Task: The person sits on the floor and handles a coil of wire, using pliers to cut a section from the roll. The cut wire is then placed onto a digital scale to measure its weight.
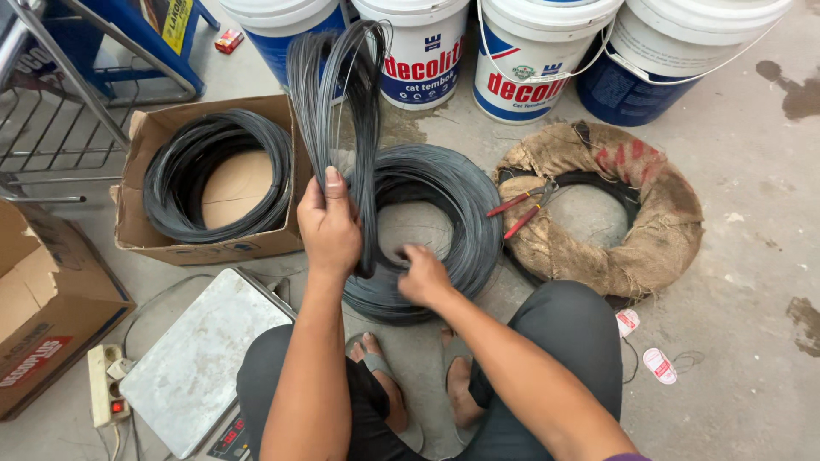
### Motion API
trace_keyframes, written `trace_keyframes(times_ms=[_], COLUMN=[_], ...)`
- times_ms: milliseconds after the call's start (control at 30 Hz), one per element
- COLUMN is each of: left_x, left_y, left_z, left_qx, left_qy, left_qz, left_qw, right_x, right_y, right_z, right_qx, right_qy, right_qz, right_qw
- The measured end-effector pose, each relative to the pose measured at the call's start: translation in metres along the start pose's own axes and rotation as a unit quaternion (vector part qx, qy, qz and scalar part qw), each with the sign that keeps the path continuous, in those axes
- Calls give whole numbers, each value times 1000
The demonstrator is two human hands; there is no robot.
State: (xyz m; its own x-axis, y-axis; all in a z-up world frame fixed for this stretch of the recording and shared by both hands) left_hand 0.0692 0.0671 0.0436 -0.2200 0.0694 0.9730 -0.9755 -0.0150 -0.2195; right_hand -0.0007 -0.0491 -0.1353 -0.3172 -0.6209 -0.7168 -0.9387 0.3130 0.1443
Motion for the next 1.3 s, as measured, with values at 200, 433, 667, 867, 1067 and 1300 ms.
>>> trace_keyframes(times_ms=[200, 433, 667, 867, 1067, 1300], left_x=[-1, -12, -15, -14, 2, 18], left_y=[-2, -7, -6, -6, -9, -11], left_z=[8, 23, 36, 36, 29, 26], left_qx=[-26, -25, -32, -60, -75, -72], left_qy=[-20, 19, 56, 48, 64, 145], left_qz=[41, 32, 0, 2, 19, 18], left_qw=[999, 999, 998, 997, 995, 987], right_x=[106, 193, 249, 224, 277, 290], right_y=[-42, -70, -69, -69, -91, -105], right_z=[-59, -113, -104, -109, -98, -98], right_qx=[205, 392, 281, 263, 365, 447], right_qy=[-36, -3, 59, 0, -89, -412], right_qz=[179, 293, 416, 441, 517, 383], right_qw=[962, 872, 863, 858, 769, 695])
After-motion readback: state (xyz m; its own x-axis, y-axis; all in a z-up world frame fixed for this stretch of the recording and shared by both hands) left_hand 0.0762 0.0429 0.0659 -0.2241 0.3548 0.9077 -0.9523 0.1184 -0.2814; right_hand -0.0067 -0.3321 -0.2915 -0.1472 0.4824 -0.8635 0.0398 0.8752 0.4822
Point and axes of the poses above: each hand's wrist, its own y-axis away from the middle knuckle, its own z-axis out of the palm, x = y × z, the point moved 7 cm from there along -y, towards the middle knuckle, and after that the axes turned 4 degrees about x, right-handed, at the moved point
